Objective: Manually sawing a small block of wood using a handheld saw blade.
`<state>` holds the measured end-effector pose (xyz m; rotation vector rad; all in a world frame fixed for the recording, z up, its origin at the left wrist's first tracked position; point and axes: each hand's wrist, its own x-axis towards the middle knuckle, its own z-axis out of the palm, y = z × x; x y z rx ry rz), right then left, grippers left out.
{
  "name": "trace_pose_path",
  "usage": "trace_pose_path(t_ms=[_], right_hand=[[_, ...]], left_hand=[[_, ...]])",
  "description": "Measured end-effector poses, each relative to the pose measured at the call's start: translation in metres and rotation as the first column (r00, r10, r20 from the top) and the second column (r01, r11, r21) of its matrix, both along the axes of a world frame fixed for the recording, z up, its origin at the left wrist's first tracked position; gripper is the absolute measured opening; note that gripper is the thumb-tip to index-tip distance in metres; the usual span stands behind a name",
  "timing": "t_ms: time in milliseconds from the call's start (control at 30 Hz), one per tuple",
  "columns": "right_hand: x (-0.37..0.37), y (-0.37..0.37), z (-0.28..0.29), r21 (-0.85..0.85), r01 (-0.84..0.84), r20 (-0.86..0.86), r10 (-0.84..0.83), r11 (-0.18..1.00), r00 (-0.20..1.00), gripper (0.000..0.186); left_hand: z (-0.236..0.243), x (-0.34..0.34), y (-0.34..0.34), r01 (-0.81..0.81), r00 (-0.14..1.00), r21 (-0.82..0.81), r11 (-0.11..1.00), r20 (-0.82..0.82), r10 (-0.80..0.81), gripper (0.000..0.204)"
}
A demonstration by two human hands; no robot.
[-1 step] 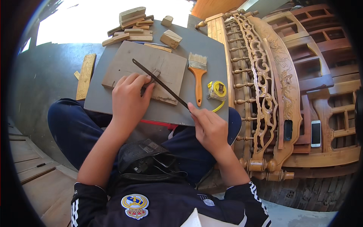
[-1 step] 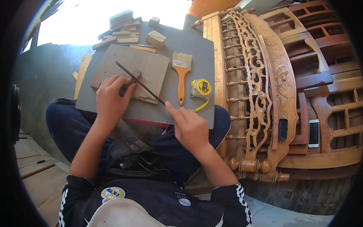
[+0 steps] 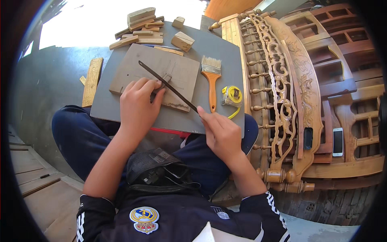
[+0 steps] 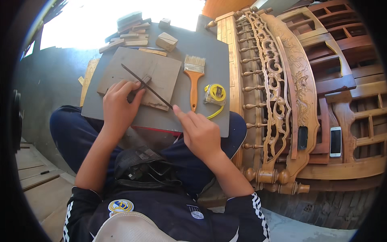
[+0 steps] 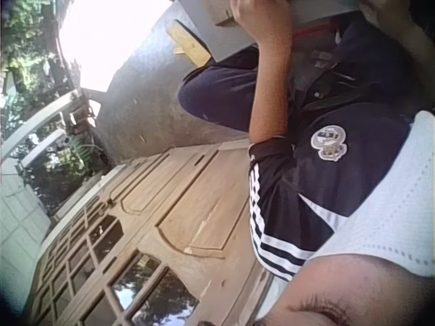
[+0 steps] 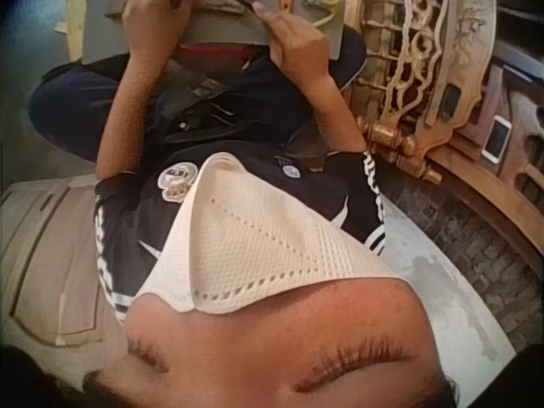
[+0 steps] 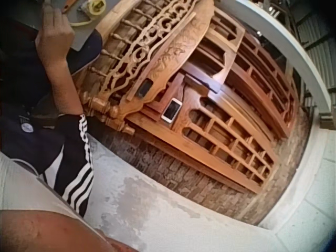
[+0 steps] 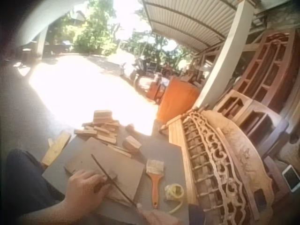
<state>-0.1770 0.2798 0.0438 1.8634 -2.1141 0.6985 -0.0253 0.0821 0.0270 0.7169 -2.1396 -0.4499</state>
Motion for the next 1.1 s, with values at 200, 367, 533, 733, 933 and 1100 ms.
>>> trace_pose_path(t_ms=[200, 367, 533, 733, 933, 1100], right_hand=[[0.006, -0.065, -0.003, -0.015, -0.045, 0.015, 0.045, 0.999, 0.999, 0.044], [0.016, -0.094, -0.005, -0.054, -0.063, 0.063, 0.066, 0.997, 0.996, 0.046], [0.009, -0.055, -0.006, 0.002, -0.018, 0.072, 0.018, 1.000, 0.997, 0.045], [0.003, 0.018, 0.003, 0.012, 0.041, 0.038, -0.041, 0.999, 0.998, 0.055], [0.002, 0.048, 0.010, 0.027, 0.060, 0.014, -0.060, 0.998, 0.998, 0.051], [0.011, 0.016, 0.005, -0.022, 0.050, 0.079, -0.048, 0.999, 0.996, 0.044]], left_hand=[[0.000, 0.000, -0.001, 0.015, 1.000, -0.026, 1.000, 0.011, -0.015, 0.015], [-0.004, -0.002, 0.001, 0.007, 1.000, -0.045, 0.999, 0.019, -0.006, 0.014], [0.000, -0.007, 0.005, -0.053, 0.997, -0.057, 0.997, 0.053, 0.056, 0.014], [0.002, -0.007, 0.001, -0.036, 0.998, -0.068, 0.997, 0.043, 0.039, 0.015], [-0.002, -0.003, -0.003, -0.034, 0.999, -0.037, 0.999, 0.036, 0.035, 0.016], [-0.008, 0.001, -0.005, 0.025, 0.999, -0.015, 1.000, -0.031, -0.026, 0.017]])
